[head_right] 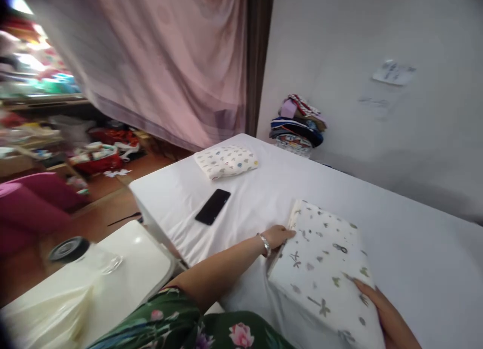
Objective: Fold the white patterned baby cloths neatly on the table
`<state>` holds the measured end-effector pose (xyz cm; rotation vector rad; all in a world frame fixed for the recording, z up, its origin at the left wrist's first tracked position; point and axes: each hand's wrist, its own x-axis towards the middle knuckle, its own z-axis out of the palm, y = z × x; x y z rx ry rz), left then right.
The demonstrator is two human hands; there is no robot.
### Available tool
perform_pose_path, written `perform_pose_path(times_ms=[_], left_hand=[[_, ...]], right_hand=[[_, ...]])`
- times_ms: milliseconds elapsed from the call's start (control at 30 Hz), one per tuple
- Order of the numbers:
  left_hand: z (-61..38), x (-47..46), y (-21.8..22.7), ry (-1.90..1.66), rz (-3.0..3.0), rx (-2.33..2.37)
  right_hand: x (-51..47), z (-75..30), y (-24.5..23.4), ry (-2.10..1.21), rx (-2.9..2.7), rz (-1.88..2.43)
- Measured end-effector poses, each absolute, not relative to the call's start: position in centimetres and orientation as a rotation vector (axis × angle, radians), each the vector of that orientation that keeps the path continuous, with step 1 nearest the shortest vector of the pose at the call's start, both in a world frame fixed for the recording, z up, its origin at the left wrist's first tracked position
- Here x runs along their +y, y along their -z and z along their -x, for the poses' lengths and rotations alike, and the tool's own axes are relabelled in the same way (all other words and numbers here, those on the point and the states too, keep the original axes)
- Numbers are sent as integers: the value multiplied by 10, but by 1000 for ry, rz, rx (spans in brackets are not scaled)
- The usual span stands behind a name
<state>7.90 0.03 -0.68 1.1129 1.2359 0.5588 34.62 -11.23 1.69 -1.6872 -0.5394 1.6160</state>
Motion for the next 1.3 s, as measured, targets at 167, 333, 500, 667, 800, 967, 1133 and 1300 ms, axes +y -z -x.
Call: perform_pose_path(times_ms=[167, 333, 500, 667, 800, 967, 1133, 1300], left_hand=[[-75, 0, 6, -615, -1073, 1119], [-72, 4, 11, -637, -1051, 1036], [-70, 1, 11, -651, -963, 990], [-74, -5, 2, -640, -855, 988], [-91, -10, -3, -655, -796, 977], [-120, -30, -4, -587, -645, 972], [-121, -34, -10, -501, -633, 910], [-113, -20, -19, -547, -616, 905]], right_hand=[[-109, -316, -46, -1667, -357, 1506], [-111, -312, -42, -1582, -464, 1359], [-113, -317, -37, -1536, -563, 1273], [-113, -322, -46, -1532, -606, 1255], [-106, -338, -60, -1512, -691, 1273], [-90, -386, -65, -1229, -784, 1714], [-87, -384, -65, -565, -1132, 2000], [-85, -311, -71, -595, -1542, 1772]])
